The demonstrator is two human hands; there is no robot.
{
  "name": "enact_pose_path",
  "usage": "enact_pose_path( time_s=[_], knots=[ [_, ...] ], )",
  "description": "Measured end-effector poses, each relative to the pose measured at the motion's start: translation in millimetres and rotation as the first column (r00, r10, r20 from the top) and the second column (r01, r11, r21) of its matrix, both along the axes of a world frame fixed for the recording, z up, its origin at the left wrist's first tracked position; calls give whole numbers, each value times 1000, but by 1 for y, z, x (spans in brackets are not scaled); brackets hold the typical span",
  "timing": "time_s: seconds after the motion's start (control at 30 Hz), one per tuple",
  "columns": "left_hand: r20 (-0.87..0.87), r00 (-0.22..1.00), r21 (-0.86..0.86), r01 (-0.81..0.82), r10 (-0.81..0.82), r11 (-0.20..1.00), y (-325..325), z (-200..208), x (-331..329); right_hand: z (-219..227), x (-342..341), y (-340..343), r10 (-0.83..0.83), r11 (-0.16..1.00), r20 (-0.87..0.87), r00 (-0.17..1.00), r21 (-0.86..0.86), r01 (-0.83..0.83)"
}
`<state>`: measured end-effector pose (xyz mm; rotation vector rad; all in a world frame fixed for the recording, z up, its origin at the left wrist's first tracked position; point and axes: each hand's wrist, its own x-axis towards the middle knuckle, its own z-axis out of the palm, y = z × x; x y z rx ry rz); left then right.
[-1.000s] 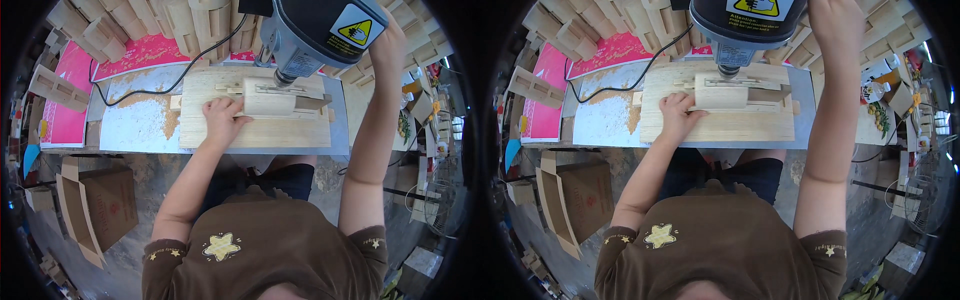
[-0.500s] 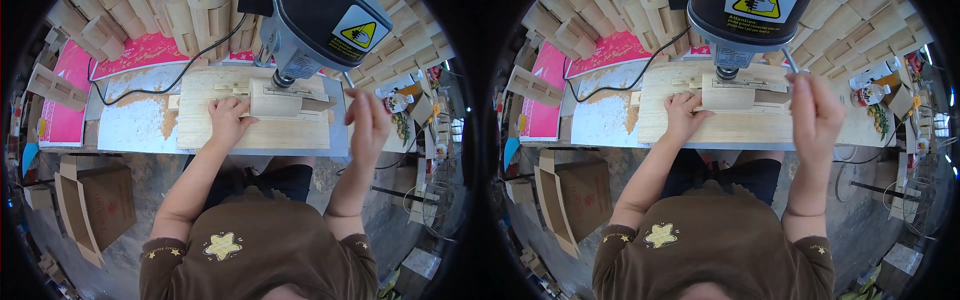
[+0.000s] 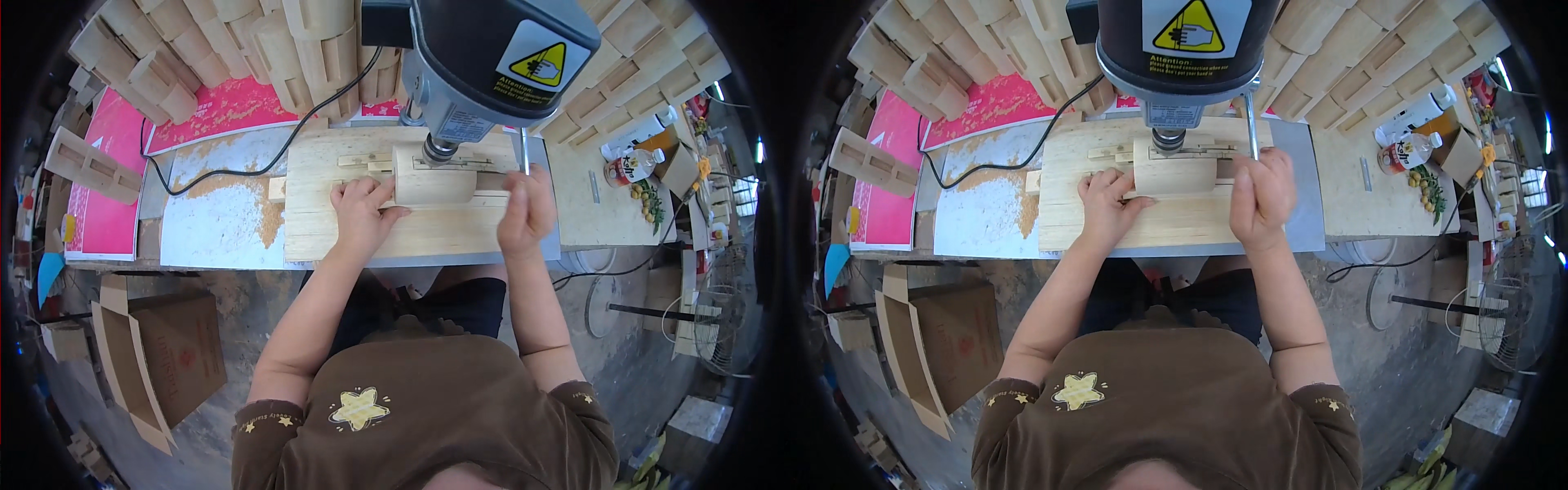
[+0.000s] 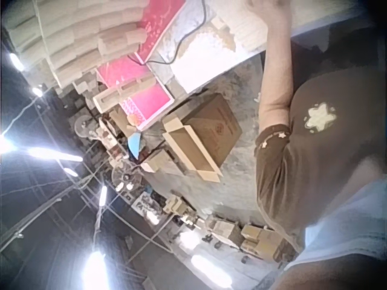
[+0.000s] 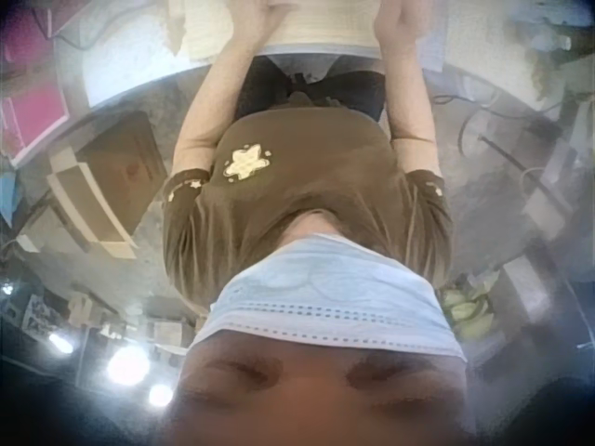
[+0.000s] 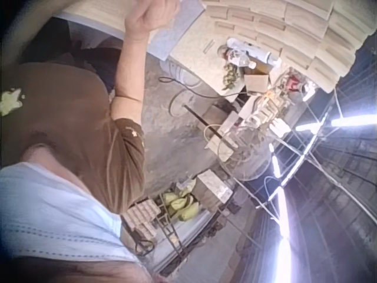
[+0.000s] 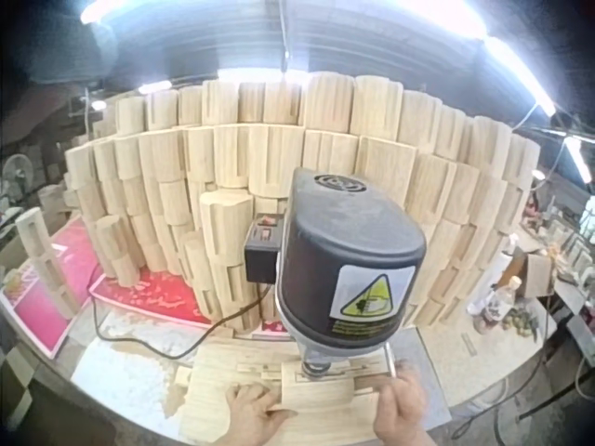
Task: Drilling vertical holes into cylindrical wooden blocks using a drill press.
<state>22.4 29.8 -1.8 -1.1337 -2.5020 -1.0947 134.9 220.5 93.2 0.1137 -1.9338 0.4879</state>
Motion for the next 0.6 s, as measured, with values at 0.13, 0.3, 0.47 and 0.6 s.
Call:
enact_pose_path(
  time_s=[0.13,0.3,0.47,0.6],
  knots=[
    [31,1000,-7,5,-5,1000,-1,5,1,83,-1,-3,-117,927,46,992,-353,126],
    [133,991,-34,23,-18,999,2,11,0,146,-73,59,-62,954,201,978,-276,118],
    [153,988,95,17,-32,995,8,9,0,122,-81,72,180,880,191,965,-470,-71],
    [143,987,174,43,-68,984,7,7,-2,61,-27,60,196,950,580,791,-311,-8]
  ],
)
